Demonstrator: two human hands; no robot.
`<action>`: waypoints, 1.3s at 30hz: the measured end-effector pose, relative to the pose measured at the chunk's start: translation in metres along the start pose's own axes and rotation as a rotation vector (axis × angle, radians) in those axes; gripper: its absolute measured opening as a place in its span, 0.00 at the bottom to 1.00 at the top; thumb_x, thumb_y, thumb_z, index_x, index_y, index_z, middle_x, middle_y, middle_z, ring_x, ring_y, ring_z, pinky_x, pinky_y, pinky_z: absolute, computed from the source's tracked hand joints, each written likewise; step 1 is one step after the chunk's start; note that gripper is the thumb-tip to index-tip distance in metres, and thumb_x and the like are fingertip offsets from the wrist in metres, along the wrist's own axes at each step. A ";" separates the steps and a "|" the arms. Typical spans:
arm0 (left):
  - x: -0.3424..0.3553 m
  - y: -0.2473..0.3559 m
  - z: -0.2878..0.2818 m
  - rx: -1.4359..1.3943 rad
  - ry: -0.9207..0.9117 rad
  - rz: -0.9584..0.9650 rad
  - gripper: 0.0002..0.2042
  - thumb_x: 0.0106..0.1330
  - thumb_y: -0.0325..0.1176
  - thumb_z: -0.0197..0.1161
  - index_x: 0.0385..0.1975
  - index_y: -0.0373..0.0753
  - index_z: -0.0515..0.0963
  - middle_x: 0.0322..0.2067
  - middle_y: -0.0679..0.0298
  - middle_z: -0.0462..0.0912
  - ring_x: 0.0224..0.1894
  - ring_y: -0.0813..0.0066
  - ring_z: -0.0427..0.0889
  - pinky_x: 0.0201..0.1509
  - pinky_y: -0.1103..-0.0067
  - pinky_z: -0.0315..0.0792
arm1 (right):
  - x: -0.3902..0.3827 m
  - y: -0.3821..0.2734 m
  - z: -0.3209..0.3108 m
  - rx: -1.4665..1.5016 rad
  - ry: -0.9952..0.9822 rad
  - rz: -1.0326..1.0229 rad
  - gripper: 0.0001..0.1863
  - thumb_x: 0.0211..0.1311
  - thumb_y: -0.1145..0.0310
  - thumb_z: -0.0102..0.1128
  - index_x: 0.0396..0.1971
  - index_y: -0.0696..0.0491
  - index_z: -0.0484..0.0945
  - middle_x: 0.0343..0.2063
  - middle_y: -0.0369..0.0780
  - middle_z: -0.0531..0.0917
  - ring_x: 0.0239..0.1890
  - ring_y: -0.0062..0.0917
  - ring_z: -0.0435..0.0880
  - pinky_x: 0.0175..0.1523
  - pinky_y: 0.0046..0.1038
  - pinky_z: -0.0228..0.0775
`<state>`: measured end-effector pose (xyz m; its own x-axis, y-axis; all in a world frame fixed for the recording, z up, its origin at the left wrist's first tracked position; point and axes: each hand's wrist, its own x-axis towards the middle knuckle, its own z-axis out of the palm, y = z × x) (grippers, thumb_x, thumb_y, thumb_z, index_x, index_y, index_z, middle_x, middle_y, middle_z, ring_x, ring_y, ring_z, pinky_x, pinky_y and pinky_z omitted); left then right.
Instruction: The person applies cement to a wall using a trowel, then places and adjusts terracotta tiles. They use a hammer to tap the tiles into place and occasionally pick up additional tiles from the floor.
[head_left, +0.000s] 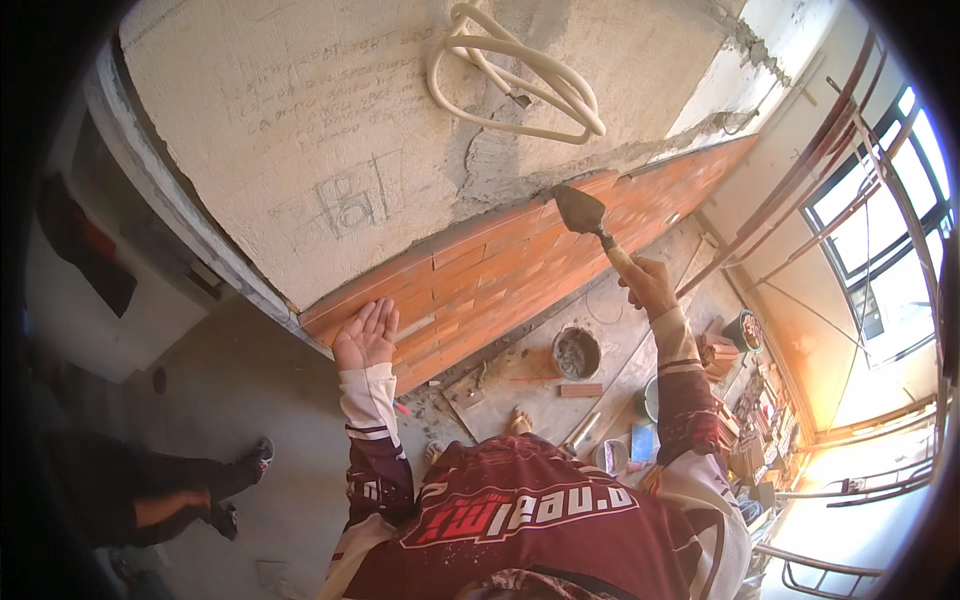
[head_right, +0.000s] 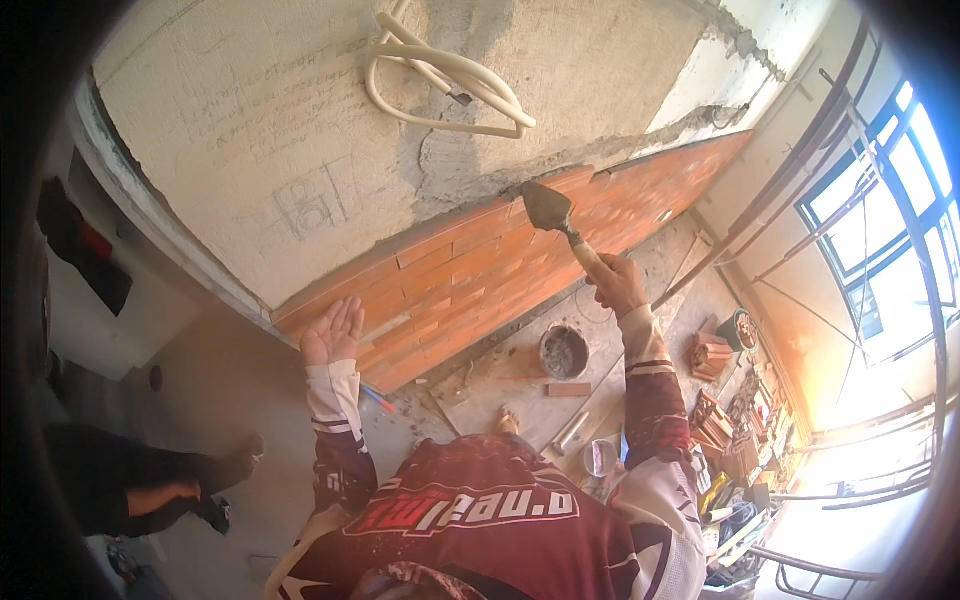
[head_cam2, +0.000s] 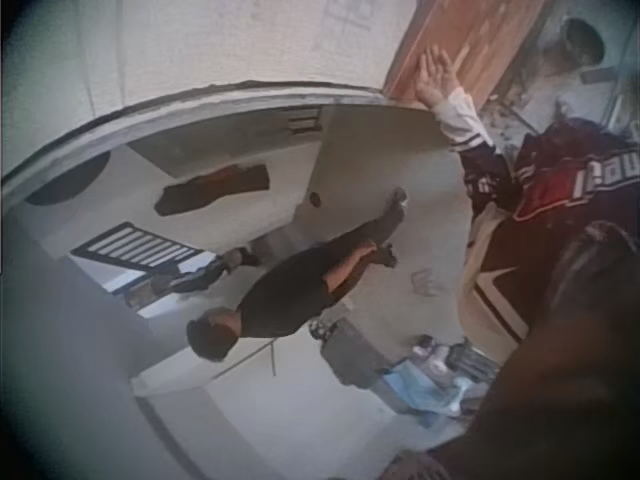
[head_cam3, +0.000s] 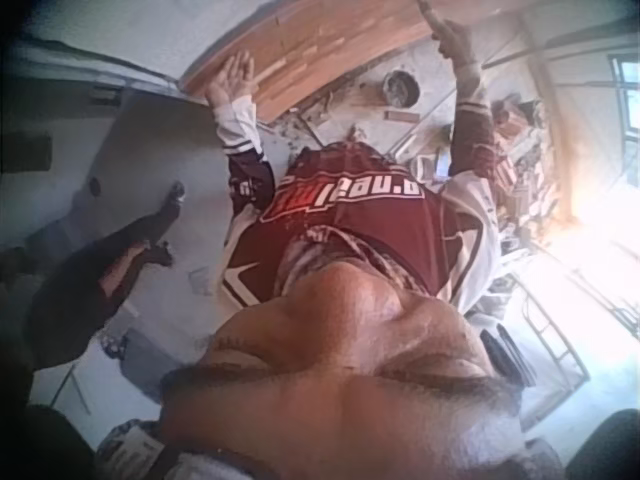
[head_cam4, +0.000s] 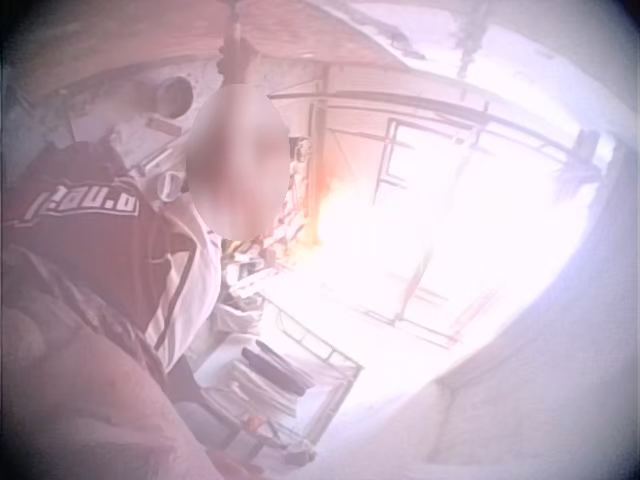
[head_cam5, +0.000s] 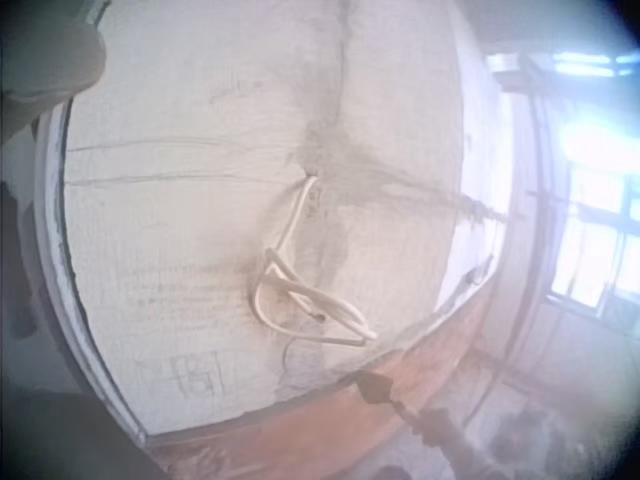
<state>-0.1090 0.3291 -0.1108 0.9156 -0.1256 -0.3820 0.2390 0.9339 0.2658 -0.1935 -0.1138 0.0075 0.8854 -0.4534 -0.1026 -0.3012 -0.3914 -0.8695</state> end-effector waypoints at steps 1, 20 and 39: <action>0.000 0.000 -0.001 -0.006 -0.011 -0.010 0.26 0.68 0.30 0.48 0.62 0.20 0.57 0.66 0.41 0.58 0.69 0.49 0.59 0.71 0.58 0.59 | -0.001 0.002 0.002 0.027 0.016 0.020 0.32 0.57 0.39 0.61 0.27 0.61 0.80 0.20 0.36 0.75 0.15 0.15 0.71 0.16 0.19 0.59; 0.001 -0.001 0.002 0.056 0.006 0.000 0.25 0.67 0.29 0.47 0.62 0.22 0.58 0.68 0.44 0.55 0.71 0.51 0.55 0.71 0.56 0.58 | -0.027 0.020 0.043 0.227 -0.029 0.018 0.24 0.63 0.50 0.58 0.33 0.60 0.81 0.22 0.35 0.76 0.14 0.14 0.70 0.17 0.19 0.59; 0.000 -0.002 0.003 0.106 0.013 0.009 0.26 0.67 0.30 0.49 0.64 0.23 0.57 0.68 0.44 0.56 0.71 0.52 0.55 0.72 0.56 0.57 | -0.025 0.047 0.057 0.251 -0.020 -0.014 0.25 0.63 0.49 0.59 0.37 0.61 0.82 0.21 0.34 0.76 0.15 0.14 0.70 0.18 0.20 0.61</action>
<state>-0.1084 0.3267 -0.1086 0.9137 -0.1125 -0.3906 0.2645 0.8942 0.3611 -0.2095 -0.0755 -0.0586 0.8964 -0.4324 -0.0974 -0.1940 -0.1853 -0.9633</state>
